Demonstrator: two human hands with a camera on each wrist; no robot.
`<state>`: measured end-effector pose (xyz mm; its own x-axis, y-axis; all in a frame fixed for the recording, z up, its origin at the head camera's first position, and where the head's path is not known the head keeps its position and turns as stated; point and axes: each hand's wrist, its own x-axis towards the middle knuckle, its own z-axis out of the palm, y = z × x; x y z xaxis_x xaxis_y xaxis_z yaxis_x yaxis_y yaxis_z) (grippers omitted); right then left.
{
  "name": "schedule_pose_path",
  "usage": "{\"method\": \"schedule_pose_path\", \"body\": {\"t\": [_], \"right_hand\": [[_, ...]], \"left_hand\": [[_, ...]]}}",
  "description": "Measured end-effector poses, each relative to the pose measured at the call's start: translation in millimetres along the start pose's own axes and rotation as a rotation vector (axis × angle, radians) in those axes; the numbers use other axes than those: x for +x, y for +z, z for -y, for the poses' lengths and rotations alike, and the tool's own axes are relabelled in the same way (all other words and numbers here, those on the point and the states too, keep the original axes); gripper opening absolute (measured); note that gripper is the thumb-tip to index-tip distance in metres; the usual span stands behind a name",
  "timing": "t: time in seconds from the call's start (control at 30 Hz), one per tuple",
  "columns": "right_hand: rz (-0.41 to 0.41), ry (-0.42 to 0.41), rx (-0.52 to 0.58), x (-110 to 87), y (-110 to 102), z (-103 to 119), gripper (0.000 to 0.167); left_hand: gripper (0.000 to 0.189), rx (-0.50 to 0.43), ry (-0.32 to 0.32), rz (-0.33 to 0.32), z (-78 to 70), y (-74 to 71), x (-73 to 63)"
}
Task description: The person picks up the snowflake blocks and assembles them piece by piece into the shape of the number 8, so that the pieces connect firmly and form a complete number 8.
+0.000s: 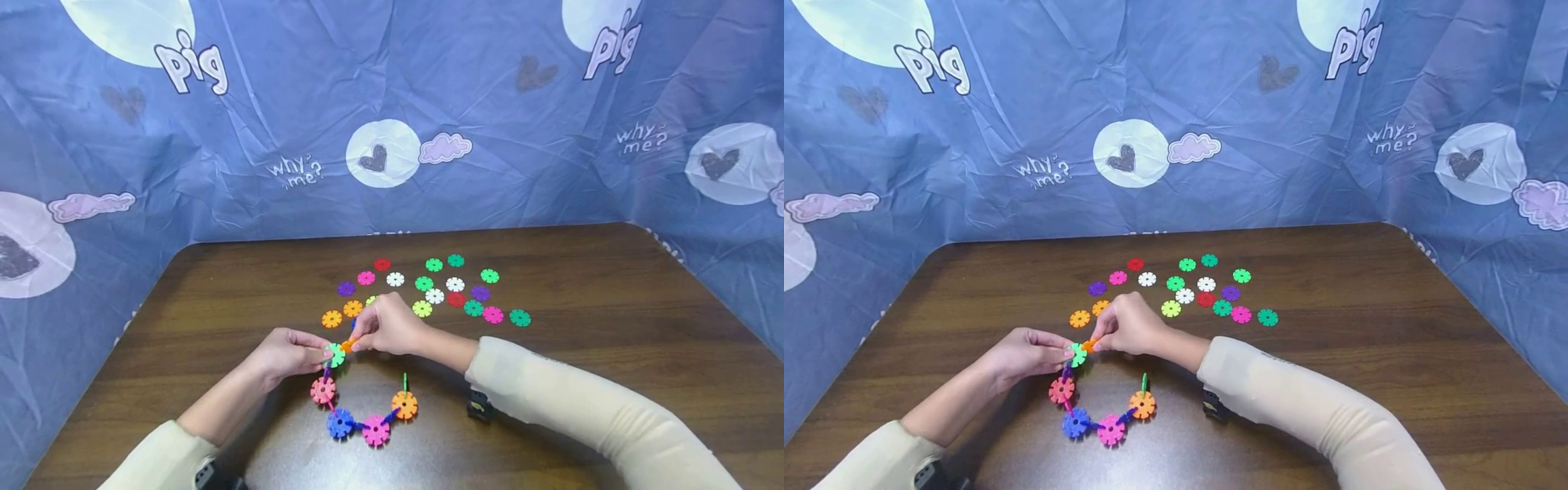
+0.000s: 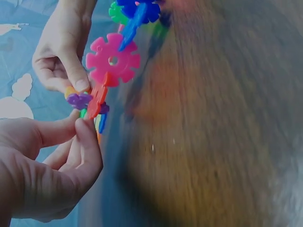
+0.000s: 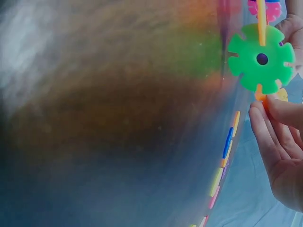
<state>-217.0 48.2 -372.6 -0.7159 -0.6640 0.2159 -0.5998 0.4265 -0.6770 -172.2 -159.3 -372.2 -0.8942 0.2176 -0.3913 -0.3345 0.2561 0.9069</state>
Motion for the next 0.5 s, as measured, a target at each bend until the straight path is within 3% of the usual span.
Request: {"method": "schedule_pose_path", "body": {"t": [0.23, 0.5], "right_hand": [[-0.034, 0.037, 0.055, -2.9, 2.5, -0.5, 0.008], [-0.053, 0.006, 0.011, -1.0, 4.5, 1.0, 0.008]], "left_hand": [[0.035, -0.039, 0.006, -0.024, -4.1, 4.8, 0.4], [0.035, -0.052, -0.037, -0.064, -3.2, 9.1, 2.9]]}}
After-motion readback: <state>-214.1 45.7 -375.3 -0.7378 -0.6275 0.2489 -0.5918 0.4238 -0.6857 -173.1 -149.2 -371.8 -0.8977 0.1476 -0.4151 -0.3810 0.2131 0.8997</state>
